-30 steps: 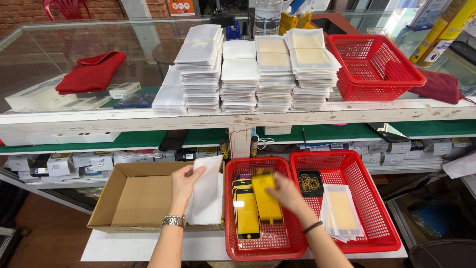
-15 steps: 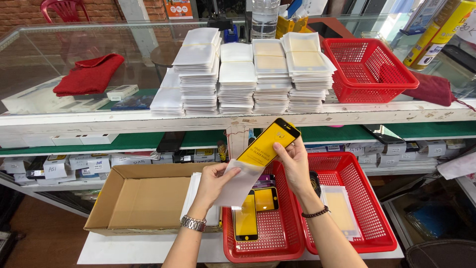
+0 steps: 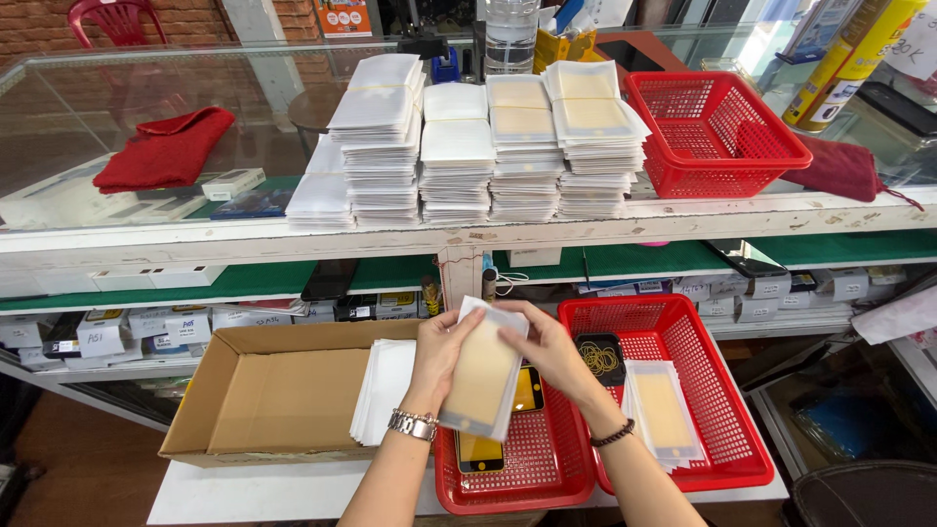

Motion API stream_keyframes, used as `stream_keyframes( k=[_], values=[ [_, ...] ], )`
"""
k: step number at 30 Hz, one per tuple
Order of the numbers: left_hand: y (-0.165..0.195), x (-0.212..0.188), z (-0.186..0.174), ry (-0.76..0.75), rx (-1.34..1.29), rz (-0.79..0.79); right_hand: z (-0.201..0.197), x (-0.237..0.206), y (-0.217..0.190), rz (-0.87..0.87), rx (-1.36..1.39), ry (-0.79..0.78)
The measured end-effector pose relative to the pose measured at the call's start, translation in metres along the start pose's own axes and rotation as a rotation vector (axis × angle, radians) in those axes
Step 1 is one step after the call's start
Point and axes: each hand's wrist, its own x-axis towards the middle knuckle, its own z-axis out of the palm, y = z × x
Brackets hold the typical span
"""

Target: The person wraps yellow screen protectors one at a time in white paper sleeves, folding the paper around each protector, and places the wrapped protectors into a red basket, adding them to a growing stack of wrapped units on the counter.

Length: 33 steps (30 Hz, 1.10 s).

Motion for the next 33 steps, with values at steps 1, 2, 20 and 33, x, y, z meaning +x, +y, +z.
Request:
stream_keyframes(
  k=[1,2,20,33],
  values=[
    [-0.005,0.003,0.003,-0.012,-0.030,0.007,-0.001,-0.006,0.004,0.049,0.118,-0.038],
    [-0.011,0.008,0.003,-0.025,-0.060,0.015,-0.007,-0.009,0.009,0.112,0.129,0.091],
    [-0.042,-0.001,-0.124,0.574,1.220,-0.037,-0.079,-0.051,0.099,0.189,-0.749,0.533],
    [-0.022,0.022,-0.111,0.177,1.848,0.655,0.083,-0.027,0.106,0.681,-1.003,-0.133]
  ],
)
